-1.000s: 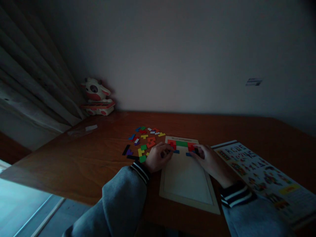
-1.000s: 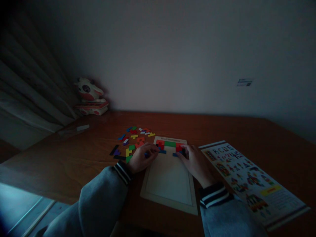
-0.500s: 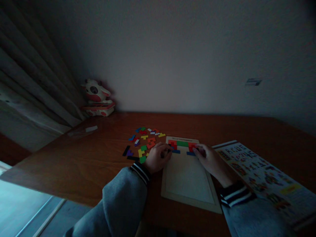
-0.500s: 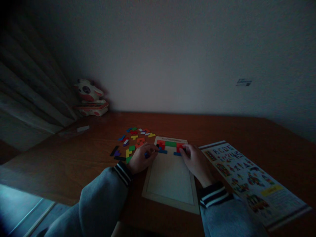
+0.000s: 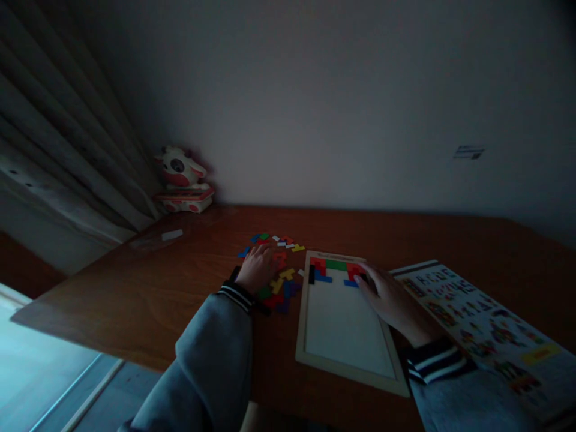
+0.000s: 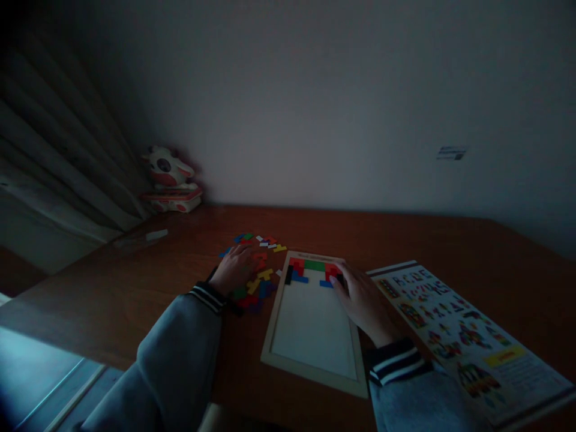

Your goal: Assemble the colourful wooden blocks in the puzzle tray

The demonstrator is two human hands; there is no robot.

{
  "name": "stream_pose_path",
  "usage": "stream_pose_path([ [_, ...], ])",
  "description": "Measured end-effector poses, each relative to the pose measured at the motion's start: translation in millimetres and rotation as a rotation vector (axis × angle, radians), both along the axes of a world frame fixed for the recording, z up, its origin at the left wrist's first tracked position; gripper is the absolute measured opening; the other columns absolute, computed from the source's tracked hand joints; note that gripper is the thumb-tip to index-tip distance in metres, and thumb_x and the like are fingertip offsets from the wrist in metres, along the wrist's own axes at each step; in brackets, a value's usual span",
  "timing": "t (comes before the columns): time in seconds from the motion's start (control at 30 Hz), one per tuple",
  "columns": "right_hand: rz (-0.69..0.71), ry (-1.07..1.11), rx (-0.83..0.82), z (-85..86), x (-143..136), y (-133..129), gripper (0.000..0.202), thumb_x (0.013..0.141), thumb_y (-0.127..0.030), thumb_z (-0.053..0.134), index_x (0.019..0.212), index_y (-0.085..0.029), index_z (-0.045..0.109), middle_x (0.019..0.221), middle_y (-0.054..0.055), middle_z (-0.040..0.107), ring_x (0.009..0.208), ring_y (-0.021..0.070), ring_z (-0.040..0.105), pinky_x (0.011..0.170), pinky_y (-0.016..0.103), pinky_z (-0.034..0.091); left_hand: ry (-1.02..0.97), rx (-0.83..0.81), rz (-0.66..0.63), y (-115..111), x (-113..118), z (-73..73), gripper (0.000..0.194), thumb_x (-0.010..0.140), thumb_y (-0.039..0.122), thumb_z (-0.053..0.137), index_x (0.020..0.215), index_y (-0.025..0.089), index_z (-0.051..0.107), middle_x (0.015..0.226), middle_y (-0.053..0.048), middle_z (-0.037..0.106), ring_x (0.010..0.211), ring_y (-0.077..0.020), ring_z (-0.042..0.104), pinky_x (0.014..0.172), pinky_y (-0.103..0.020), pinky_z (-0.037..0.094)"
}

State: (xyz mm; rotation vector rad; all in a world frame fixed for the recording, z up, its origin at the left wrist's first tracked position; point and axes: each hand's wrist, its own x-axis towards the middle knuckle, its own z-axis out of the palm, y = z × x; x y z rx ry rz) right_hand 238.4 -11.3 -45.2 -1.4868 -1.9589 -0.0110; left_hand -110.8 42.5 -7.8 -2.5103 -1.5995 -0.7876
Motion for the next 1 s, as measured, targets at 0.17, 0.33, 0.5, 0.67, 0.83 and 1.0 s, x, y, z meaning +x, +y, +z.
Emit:
stream_pose_path([
  [0.17,0.008,-0.017,-0.051,2.6,-0.5,-3.1,0.046,0.094,-0.046,0.043,0.128,-0.019,0.058,0.125,0.015,0.066,0.115,0.0306,0.062,0.100,0.049,0.047,0.024,-0.010,0.084,9.6,-46.2,8.3,0.024,0.093,0.031,0.055,0.108,0.020,0.070,0.116,-0.010,0.069,0.109,-0.0263,0.062,0.101,-0.045,0.046],
  [0.33,0.024,0.046,-0.044,3.6,-1.5,-4.0,0.045,0.092,-0.047,0.046,0.128,-0.022,0.057,0.127,0.014,0.065,0.117,0.0306,0.060,0.102,0.051,0.045,-0.080,-0.093,-0.284,-13.6,-63.3,27.1,0.023,0.089,0.041,0.062,0.097,0.024,0.075,0.101,-0.005,0.074,0.096,-0.0190,0.067,0.092,-0.032,0.052],
  [0.5,0.032,0.070,-0.032,3.1,-2.2,-3.3,0.046,0.092,-0.049,0.046,0.126,-0.021,0.058,0.126,0.015,0.065,0.118,0.0316,0.060,0.102,0.052,0.045,-0.067,-0.180,-0.409,-39.0,-59.3,26.7,0.033,0.074,0.051,0.077,0.097,0.027,0.077,0.094,-0.004,0.074,0.092,-0.0199,0.066,0.084,-0.030,0.053],
  [0.67,0.029,0.077,-0.035,1.9,-1.6,-2.6,0.048,0.092,-0.052,0.046,0.126,-0.020,0.058,0.127,0.015,0.064,0.118,0.0305,0.060,0.103,0.051,0.045,-0.022,-0.229,-0.436,-38.6,-59.7,18.6,0.029,0.081,0.045,0.073,0.104,0.029,0.076,0.094,-0.004,0.075,0.094,-0.0194,0.066,0.089,-0.031,0.052],
  [0.83,0.034,0.077,-0.034,0.2,-0.7,-1.2,0.044,0.092,-0.049,0.048,0.125,-0.022,0.058,0.125,0.013,0.066,0.116,0.0301,0.061,0.101,0.051,0.046,-0.009,-0.237,-0.414,-37.8,-59.5,20.9,0.033,0.079,0.044,0.074,0.109,0.030,0.075,0.099,-0.004,0.074,0.093,-0.0190,0.067,0.086,-0.029,0.053],
  [1.0,0.023,0.069,-0.010,3.3,-1.9,-2.0,0.045,0.091,-0.050,0.046,0.123,-0.020,0.060,0.124,0.015,0.066,0.116,0.0313,0.060,0.101,0.051,0.046,-0.001,-0.194,-0.407,-37.9,-55.4,16.6,0.033,0.078,0.033,0.072,0.111,0.029,0.073,0.097,-0.004,0.073,0.086,-0.0171,0.068,0.082,-0.027,0.054],
])
